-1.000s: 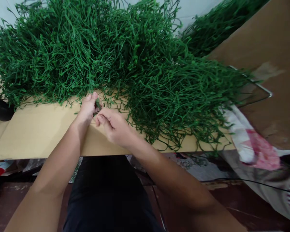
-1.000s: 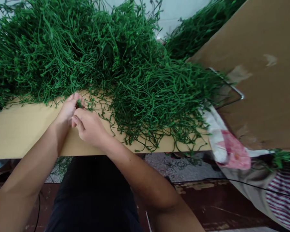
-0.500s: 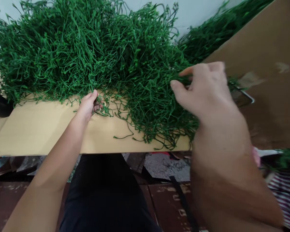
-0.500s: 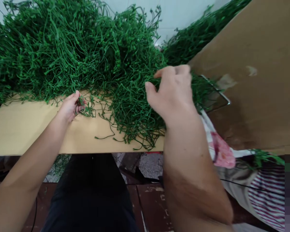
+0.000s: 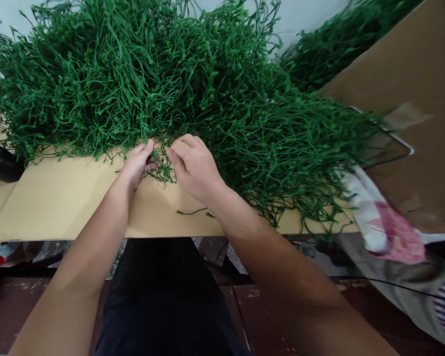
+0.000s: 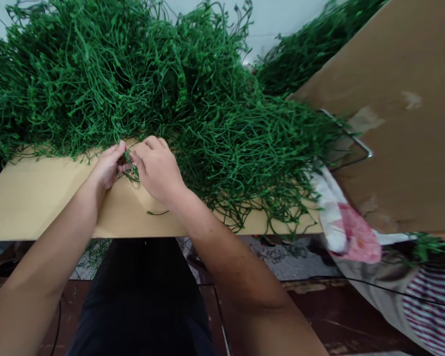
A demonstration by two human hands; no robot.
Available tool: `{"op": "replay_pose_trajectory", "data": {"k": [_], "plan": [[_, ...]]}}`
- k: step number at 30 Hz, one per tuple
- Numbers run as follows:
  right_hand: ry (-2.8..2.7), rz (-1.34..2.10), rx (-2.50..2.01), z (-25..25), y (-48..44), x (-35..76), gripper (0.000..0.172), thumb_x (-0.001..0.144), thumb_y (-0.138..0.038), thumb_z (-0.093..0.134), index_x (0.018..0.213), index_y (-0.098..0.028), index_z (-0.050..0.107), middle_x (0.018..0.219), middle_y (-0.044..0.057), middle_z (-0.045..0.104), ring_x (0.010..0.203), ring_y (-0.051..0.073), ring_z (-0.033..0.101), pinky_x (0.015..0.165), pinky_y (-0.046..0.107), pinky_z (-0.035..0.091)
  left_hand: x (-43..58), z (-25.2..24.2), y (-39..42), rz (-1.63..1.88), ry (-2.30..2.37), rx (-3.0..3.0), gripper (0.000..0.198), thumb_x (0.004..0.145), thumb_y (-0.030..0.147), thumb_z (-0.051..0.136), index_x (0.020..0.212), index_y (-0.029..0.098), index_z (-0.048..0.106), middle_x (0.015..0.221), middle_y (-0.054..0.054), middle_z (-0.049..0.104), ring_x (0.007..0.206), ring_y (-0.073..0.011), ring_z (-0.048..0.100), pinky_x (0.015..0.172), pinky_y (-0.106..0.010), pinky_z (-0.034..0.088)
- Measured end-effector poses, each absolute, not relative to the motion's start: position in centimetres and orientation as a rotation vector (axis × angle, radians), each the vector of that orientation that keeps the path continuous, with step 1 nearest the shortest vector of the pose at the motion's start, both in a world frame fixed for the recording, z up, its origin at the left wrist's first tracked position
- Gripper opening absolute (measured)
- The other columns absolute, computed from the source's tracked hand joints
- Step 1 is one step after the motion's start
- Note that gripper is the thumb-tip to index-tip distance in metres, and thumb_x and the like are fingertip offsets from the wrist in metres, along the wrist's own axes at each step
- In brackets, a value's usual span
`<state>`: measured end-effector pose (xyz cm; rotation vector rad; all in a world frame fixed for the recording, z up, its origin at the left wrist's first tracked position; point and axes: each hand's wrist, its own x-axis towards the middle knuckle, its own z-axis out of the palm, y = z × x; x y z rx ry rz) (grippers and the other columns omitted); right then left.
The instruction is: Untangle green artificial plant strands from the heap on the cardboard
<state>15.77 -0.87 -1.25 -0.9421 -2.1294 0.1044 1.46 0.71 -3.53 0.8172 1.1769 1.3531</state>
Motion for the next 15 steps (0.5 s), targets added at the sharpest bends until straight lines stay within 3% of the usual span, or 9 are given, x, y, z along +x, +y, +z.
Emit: {"op": "replay_pose_trajectory", "data": {"k": [5, 9, 15], "plan": [[-2.098, 0.176, -0.683, -1.6, -1.7, 15.3, 0.024, 0.088, -0.021, 0.036, 0.074, -0.019, 0.056, 0.089, 0.007, 0.063, 0.089, 0.018, 0.053, 0.084, 0.035, 0.043, 1.7, -3.7, 0.8, 1.355, 1.157, 0.884, 0.025, 0.086, 0.032, 0.049, 0.067, 0.016, 0.047, 0.054, 0.005, 0.044, 0.045, -0.0030, 0.041, 0.050, -0.015, 0.038], [-2.130, 0.241, -0.609, -2.3, -2.7, 15.2, 0.023, 0.086, -0.017, 0.038, 0.074, -0.017, 0.057, 0.086, 0.009, 0.063, 0.085, 0.018, 0.055, 0.079, 0.035, 0.045, 2.3, -3.5, 0.7, 1.331, 1.214, 0.898, 0.029, 0.089, 0.025, 0.043, 0.062, 0.015, 0.043, 0.050, 0.006, 0.037, 0.041, -0.0023, 0.033, 0.044, -0.016, 0.027], [-2.303, 0.198, -0.108, 0.2, -8.5, 15.0, 0.019, 0.083, -0.013, 0.044, 0.071, -0.018, 0.057, 0.069, 0.000, 0.061, 0.069, 0.011, 0.053, 0.068, 0.025, 0.043, 2.1, -3.0, 1.5, 1.518, 1.378, 0.697, 0.028, 0.092, 0.029, 0.035, 0.066, 0.018, 0.037, 0.053, 0.006, 0.039, 0.044, -0.0045, 0.044, 0.049, -0.018, 0.035]]}}
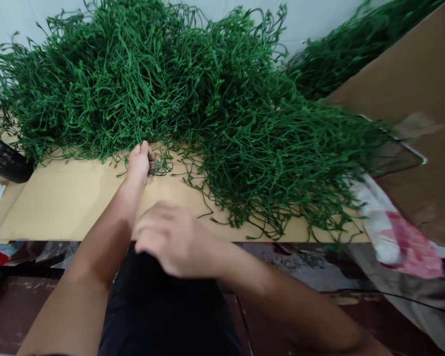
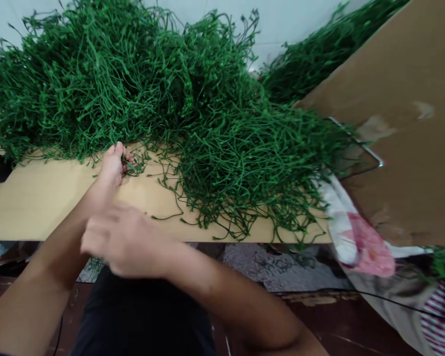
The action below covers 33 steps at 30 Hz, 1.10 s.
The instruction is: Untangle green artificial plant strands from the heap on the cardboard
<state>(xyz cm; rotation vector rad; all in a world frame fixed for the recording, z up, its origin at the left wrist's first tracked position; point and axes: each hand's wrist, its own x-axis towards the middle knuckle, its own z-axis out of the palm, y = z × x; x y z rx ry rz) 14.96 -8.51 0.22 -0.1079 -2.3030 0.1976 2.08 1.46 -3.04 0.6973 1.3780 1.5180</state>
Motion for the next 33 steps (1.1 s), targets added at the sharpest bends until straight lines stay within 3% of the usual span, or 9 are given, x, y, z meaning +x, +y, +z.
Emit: {"op": "replay_pose_trajectory", "data": {"k": [4, 7, 9, 13, 20, 27, 33], "plan": [[-2.262, 0.014, -0.189, 3.1, -8.5, 16.0, 0.021, 0.083, -0.013, 0.044, 0.068, -0.018, 0.057, 0.072, 0.002, 0.062, 0.072, 0.013, 0.055, 0.070, 0.027, 0.047, 1.4, -2.5, 0.4, 1.458, 1.224, 0.729, 0.031, 0.092, 0.027, 0.036, 0.063, 0.016, 0.041, 0.056, 0.004, 0.045, 0.052, -0.0048, 0.053, 0.050, -0.016, 0.040], [-2.096, -0.071, -0.664, 4.6, -5.1, 20.1, 0.028, 0.087, -0.021, 0.040, 0.061, -0.022, 0.050, 0.067, 0.004, 0.057, 0.069, 0.016, 0.055, 0.064, 0.033, 0.047, 1.1, -2.5, -0.3, 1.421, 1.065, 0.741, 0.032, 0.091, 0.031, 0.038, 0.062, 0.016, 0.042, 0.059, 0.003, 0.051, 0.055, -0.0054, 0.056, 0.051, -0.016, 0.043], [-1.951, -0.173, -1.023, 5.1, -2.6, 23.9, 0.034, 0.090, -0.027, 0.034, 0.059, -0.025, 0.049, 0.064, 0.005, 0.053, 0.072, 0.019, 0.056, 0.069, 0.040, 0.047, 1.1, -2.8, -0.3, 1.397, 1.011, 0.746, 0.033, 0.090, 0.034, 0.040, 0.062, 0.016, 0.042, 0.060, 0.002, 0.053, 0.056, -0.0061, 0.057, 0.050, -0.016, 0.044], [-1.679, -0.318, -1.303, 4.6, 1.0, 29.8, 0.036, 0.085, -0.033, 0.042, 0.051, -0.026, 0.050, 0.051, 0.003, 0.042, 0.066, 0.022, 0.057, 0.065, 0.045, 0.046, 1.2, -3.1, 0.3, 1.377, 0.974, 0.754, 0.034, 0.090, 0.035, 0.039, 0.062, 0.016, 0.043, 0.062, 0.002, 0.055, 0.056, -0.0057, 0.057, 0.052, -0.016, 0.046], [-1.489, 0.554, -1.054, 2.7, 0.0, 25.4, 0.032, 0.082, -0.034, 0.053, 0.054, -0.020, 0.052, 0.060, 0.002, 0.060, 0.053, 0.010, 0.055, 0.052, 0.028, 0.044, 1.3, -2.7, 0.0, 1.329, 0.997, 0.820, 0.029, 0.089, 0.030, 0.043, 0.066, 0.014, 0.050, 0.065, 0.002, 0.055, 0.060, -0.0053, 0.057, 0.055, -0.016, 0.046], [-1.435, 1.010, -0.843, 2.3, -0.8, 21.2, 0.040, 0.079, -0.046, 0.056, 0.054, -0.017, 0.047, 0.064, 0.000, 0.061, 0.055, 0.007, 0.056, 0.053, 0.022, 0.046, 1.2, -3.1, 0.1, 1.278, 0.986, 0.890, 0.024, 0.086, 0.031, 0.049, 0.078, 0.012, 0.061, 0.077, -0.003, 0.066, 0.072, -0.0084, 0.061, 0.065, -0.020, 0.046], [-1.410, 1.198, -0.766, 1.5, -0.5, 19.9, 0.037, 0.080, -0.042, 0.057, 0.054, -0.018, 0.046, 0.065, 0.000, 0.060, 0.057, 0.007, 0.055, 0.055, 0.023, 0.047, 1.5, -3.1, 0.0, 1.243, 0.894, 0.915, 0.025, 0.082, 0.036, 0.055, 0.081, 0.013, 0.064, 0.081, -0.004, 0.067, 0.075, -0.0108, 0.062, 0.072, -0.025, 0.047]]}}
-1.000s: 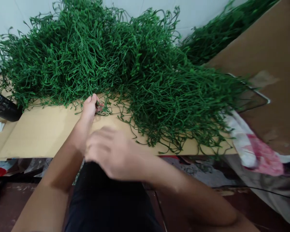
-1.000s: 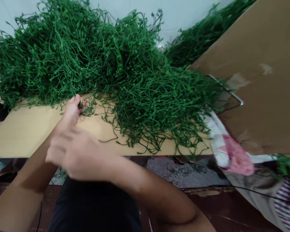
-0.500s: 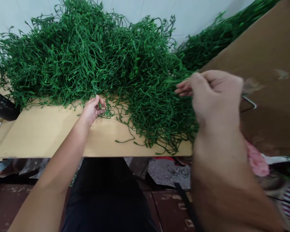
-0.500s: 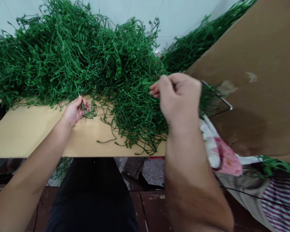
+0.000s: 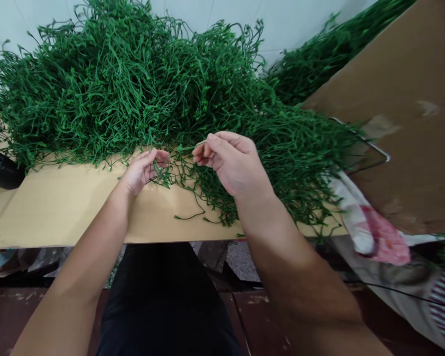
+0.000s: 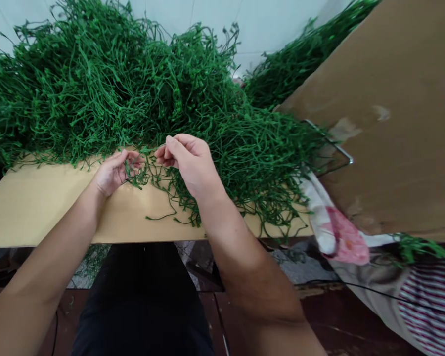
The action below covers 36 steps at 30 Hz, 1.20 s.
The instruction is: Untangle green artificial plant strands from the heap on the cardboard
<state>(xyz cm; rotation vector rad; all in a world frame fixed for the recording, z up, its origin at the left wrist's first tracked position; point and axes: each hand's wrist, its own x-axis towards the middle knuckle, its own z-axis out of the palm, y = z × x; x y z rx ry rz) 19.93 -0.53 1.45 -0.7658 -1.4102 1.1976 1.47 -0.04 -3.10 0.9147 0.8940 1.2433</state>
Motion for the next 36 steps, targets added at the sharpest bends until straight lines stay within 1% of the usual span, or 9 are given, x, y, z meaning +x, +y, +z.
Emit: {"op": "replay_pose_trajectory", "data": {"k": [3, 6, 10, 14, 20, 23, 28, 31, 36], "plan": [[-1.371, 1.274, -0.758, 0.7, -0.2, 19.2, 0.037, 0.080, -0.042, 0.057, 0.054, -0.018, 0.046, 0.064, -0.001, 0.059, 0.057, 0.007, 0.054, 0.055, 0.022, 0.046, 1.6, -3.2, -0.1, 1.213, 0.850, 0.930, 0.030, 0.080, 0.041, 0.056, 0.084, 0.013, 0.064, 0.081, -0.004, 0.068, 0.074, -0.0110, 0.061, 0.070, -0.025, 0.047], [-1.353, 1.306, -0.775, 0.1, 0.0, 18.5, 0.038, 0.078, -0.045, 0.058, 0.054, -0.018, 0.046, 0.063, -0.001, 0.058, 0.057, 0.006, 0.053, 0.054, 0.021, 0.045, 1.6, -3.3, -0.2, 1.178, 0.780, 0.961, 0.030, 0.074, 0.041, 0.064, 0.085, 0.012, 0.065, 0.076, -0.004, 0.067, 0.072, -0.0104, 0.060, 0.067, -0.024, 0.045], [-1.432, 1.259, -0.802, -0.8, 0.1, 18.0, 0.038, 0.072, -0.050, 0.062, 0.056, -0.018, 0.052, 0.063, 0.000, 0.058, 0.056, 0.007, 0.051, 0.055, 0.022, 0.044, 1.8, -3.3, -0.4, 1.185, 0.771, 0.957, 0.023, 0.064, 0.029, 0.074, 0.079, 0.014, 0.065, 0.069, 0.000, 0.065, 0.065, -0.0078, 0.058, 0.066, -0.023, 0.044], [-1.615, 1.110, -0.857, -1.5, 0.0, 18.3, 0.037, 0.072, -0.052, 0.061, 0.059, -0.017, 0.057, 0.062, 0.000, 0.057, 0.055, 0.007, 0.047, 0.054, 0.024, 0.041, 2.0, -3.3, -0.4, 1.217, 0.775, 0.977, 0.018, 0.063, 0.022, 0.075, 0.076, 0.014, 0.066, 0.063, 0.003, 0.063, 0.059, -0.0047, 0.055, 0.063, -0.020, 0.042], [-1.654, 1.027, -0.883, -1.4, 0.0, 19.5, 0.037, 0.074, -0.052, 0.059, 0.062, -0.017, 0.058, 0.065, 0.002, 0.057, 0.058, 0.010, 0.049, 0.057, 0.026, 0.043, 2.1, -3.3, -0.4, 1.208, 0.819, 0.918, 0.020, 0.061, 0.016, 0.075, 0.073, 0.014, 0.060, 0.069, 0.004, 0.066, 0.064, -0.0041, 0.059, 0.071, -0.020, 0.044], [-1.580, 1.076, -0.893, -1.2, 0.3, 19.9, 0.039, 0.072, -0.054, 0.060, 0.061, -0.018, 0.056, 0.070, 0.002, 0.060, 0.058, 0.009, 0.050, 0.058, 0.027, 0.045, 2.2, -3.2, -0.5, 1.199, 0.819, 0.917, 0.022, 0.062, 0.017, 0.075, 0.074, 0.014, 0.057, 0.069, 0.004, 0.066, 0.065, -0.0059, 0.061, 0.070, -0.021, 0.044], [-1.454, 1.163, -0.920, -1.6, 0.7, 20.1, 0.039, 0.071, -0.054, 0.062, 0.060, -0.018, 0.054, 0.071, 0.002, 0.061, 0.059, 0.008, 0.052, 0.057, 0.025, 0.046, 2.3, -3.2, -0.4, 1.210, 0.843, 0.939, 0.021, 0.066, 0.022, 0.073, 0.078, 0.014, 0.057, 0.066, 0.003, 0.065, 0.061, -0.0070, 0.060, 0.062, -0.021, 0.042], [-1.403, 1.190, -0.911, -1.8, 0.8, 20.1, 0.037, 0.071, -0.051, 0.063, 0.060, -0.017, 0.054, 0.076, 0.002, 0.063, 0.062, 0.008, 0.053, 0.058, 0.024, 0.047, 2.5, -3.2, -0.2, 1.227, 0.886, 0.932, 0.018, 0.069, 0.020, 0.070, 0.077, 0.014, 0.055, 0.066, 0.004, 0.063, 0.061, -0.0064, 0.059, 0.060, -0.020, 0.041], [-1.393, 1.254, -0.834, -1.4, 0.5, 19.6, 0.033, 0.077, -0.045, 0.060, 0.060, -0.018, 0.052, 0.084, 0.004, 0.066, 0.067, 0.009, 0.058, 0.062, 0.025, 0.048, 2.9, -3.4, 0.2, 1.245, 1.044, 1.037, 0.009, 0.077, 0.016, 0.061, 0.073, 0.015, 0.053, 0.057, 0.005, 0.055, 0.054, -0.0049, 0.051, 0.053, -0.019, 0.036]]}}
